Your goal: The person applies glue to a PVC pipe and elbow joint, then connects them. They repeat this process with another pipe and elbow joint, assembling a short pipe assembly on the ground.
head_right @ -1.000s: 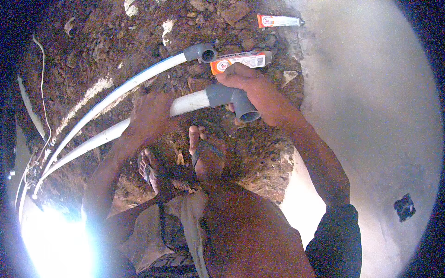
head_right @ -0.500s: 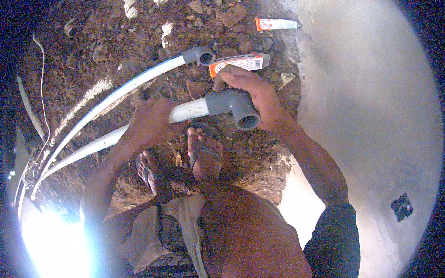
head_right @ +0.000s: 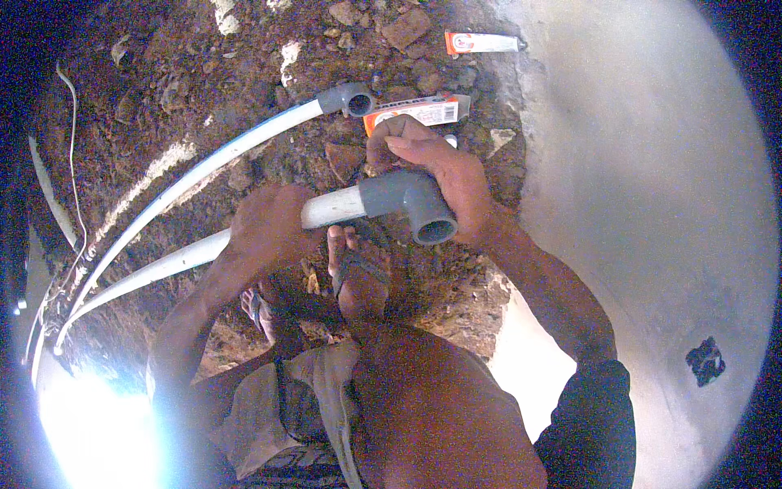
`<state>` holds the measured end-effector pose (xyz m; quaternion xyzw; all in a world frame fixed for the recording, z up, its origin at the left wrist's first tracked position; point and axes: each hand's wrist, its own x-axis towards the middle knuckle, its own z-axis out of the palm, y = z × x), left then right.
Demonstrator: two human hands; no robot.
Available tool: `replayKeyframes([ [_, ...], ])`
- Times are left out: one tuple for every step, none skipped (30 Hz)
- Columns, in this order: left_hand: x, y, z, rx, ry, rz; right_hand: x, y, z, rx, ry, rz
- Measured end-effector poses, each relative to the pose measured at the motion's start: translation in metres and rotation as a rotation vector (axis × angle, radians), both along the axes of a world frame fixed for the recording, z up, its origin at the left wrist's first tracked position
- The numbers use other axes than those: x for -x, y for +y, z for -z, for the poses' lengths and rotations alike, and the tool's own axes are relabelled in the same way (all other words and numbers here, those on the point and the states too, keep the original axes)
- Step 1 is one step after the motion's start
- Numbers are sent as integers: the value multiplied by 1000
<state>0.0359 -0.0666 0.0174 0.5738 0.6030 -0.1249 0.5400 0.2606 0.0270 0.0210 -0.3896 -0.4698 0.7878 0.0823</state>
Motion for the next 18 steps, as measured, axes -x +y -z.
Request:
replayKeyframes([
  [-1, -5, 4, -24, 2, -6, -1, 0, -1, -43, 23, -28],
  [-1, -8, 6, -47, 7, -11, -1, 1, -2, -85, 48, -56],
  [-1, -7, 6, -37, 6, -5, -1, 1, -2, -127, 73, -84],
  [-2, -6, 6, -27, 5, 1, 0, 0, -3, -119, 56, -87],
  [-3, -6, 6, -18, 3, 7, 0, -1, -3, -113, 36, -91],
  [-3, -6, 5, -19, 2, 0, 0, -1, -3, -106, 16, -94],
  [-3, -6, 3, -20, 1, -6, 0, -2, -2, -102, 15, -93],
  [-2, -7, 2, -19, 0, -13, -1, -3, 0, -96, 15, -92],
  [-3, -6, 1, -10, 5, -15, -2, -3, 1, -91, 15, -92],
  [-3, -5, 1, 0, 10, -17, -1, -3, 2, -15, 14, -55],
  [-4, -5, 0, 9, 15, -18, 1, -2, 1, 60, 13, -18],
  [-4, -5, 0, -4, 19, -16, 2, -2, 1, 136, 12, 19],
  [-4, -6, 1, -18, 22, -14, 2, -3, 0, 80, 16, -8],
  [-5, -6, 1, -32, 26, -12, 3, -4, -1, 24, 19, -34],
  [-5, -5, 0, -10, 33, -11, 3, -5, -1, -32, 23, -60],
  [-5, -2, -3, 13, 40, -11, 3, -5, 1, 19, 17, -37],
  [-6, 0, -6, 35, 47, -10, 3, -5, 2, 69, 11, -13],
  [-6, 1, -6, 42, 41, -10, 3, -5, 3, 120, 5, 10],
])
